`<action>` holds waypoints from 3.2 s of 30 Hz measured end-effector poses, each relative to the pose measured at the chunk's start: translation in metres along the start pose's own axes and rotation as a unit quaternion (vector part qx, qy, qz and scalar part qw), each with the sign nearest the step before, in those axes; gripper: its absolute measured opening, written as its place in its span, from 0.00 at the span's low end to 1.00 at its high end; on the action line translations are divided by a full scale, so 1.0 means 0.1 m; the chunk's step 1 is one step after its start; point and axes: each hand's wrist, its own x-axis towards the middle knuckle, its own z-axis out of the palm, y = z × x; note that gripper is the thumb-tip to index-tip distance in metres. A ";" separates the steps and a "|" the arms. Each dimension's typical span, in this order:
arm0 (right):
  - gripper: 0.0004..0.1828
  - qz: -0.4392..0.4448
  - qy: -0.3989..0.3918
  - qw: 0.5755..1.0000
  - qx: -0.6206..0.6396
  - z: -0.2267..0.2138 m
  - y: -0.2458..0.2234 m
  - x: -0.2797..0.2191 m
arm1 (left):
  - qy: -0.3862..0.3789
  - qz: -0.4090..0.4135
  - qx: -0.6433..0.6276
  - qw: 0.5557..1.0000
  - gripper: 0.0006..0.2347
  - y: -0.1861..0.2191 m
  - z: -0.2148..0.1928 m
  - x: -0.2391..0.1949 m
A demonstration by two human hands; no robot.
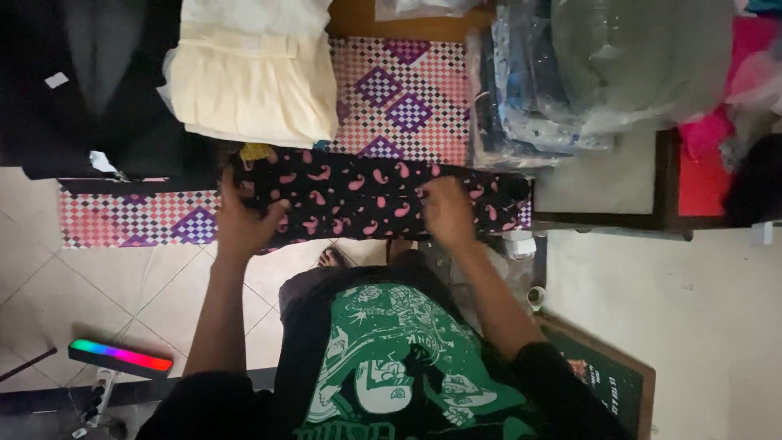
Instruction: The person folds several pieces of clothing on a table, including a black t-shirt, a cream-colored top, and a black patterned garment. The person retrieves items from a nearby laundry basket and places the folded clothes into a neat stack on the table.
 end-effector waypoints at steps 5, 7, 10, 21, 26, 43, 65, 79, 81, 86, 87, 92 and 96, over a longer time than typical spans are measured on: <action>0.18 -0.125 -0.084 0.985 0.084 0.91 -0.63 0.13 | -0.011 -0.058 -0.064 0.996 0.41 0.06 0.07 -0.05; 0.16 -0.114 -0.101 0.985 0.086 0.75 -1.14 0.30 | 0.015 -0.058 -0.115 0.992 0.35 -0.07 0.18 -0.06; 0.26 0.192 -0.228 0.924 0.240 0.49 -1.73 0.50 | -0.072 -0.184 -0.293 0.935 0.36 -0.39 0.26 -0.10; 0.09 0.039 -0.162 0.968 0.189 1.07 -1.08 0.47 | -0.184 0.218 0.218 0.934 0.35 -0.64 0.18 -0.28; 0.08 0.071 -0.162 0.955 0.239 0.85 -1.26 0.55 | -0.158 0.242 0.260 0.922 0.27 -0.74 0.31 -0.19; 0.08 0.104 -0.095 0.953 0.269 0.99 -1.13 0.76 | -0.031 0.082 -0.102 0.991 0.12 -0.29 0.23 0.28; 0.19 0.212 0.119 0.967 -0.074 -0.13 0.27 -0.47 | -0.035 0.373 0.129 0.918 0.23 -0.03 0.88 0.26; 0.26 0.223 0.035 0.955 -0.192 -0.45 1.31 -0.30 | -0.097 0.272 0.178 0.941 0.35 -0.11 0.90 0.14; 0.19 0.337 0.068 0.939 -0.003 -0.34 1.55 -0.28 | -0.119 0.235 0.173 0.949 0.37 -0.14 0.90 0.13; 0.16 0.525 0.138 0.827 0.146 -0.35 2.20 -0.55 | -0.100 0.225 0.193 0.950 0.38 -0.14 0.97 0.12; 0.13 0.513 0.118 0.839 0.136 -0.35 2.30 -0.63 | -0.096 0.223 0.203 0.949 0.39 -0.14 0.99 0.11; 0.16 0.336 0.060 0.931 0.129 -0.99 1.56 -0.39 | -0.111 0.204 0.212 0.949 0.42 -0.18 1.02 0.13; 0.17 0.170 -0.059 0.979 0.094 -1.04 1.47 -0.15 | -0.130 0.181 0.214 0.951 0.41 -0.17 1.03 0.13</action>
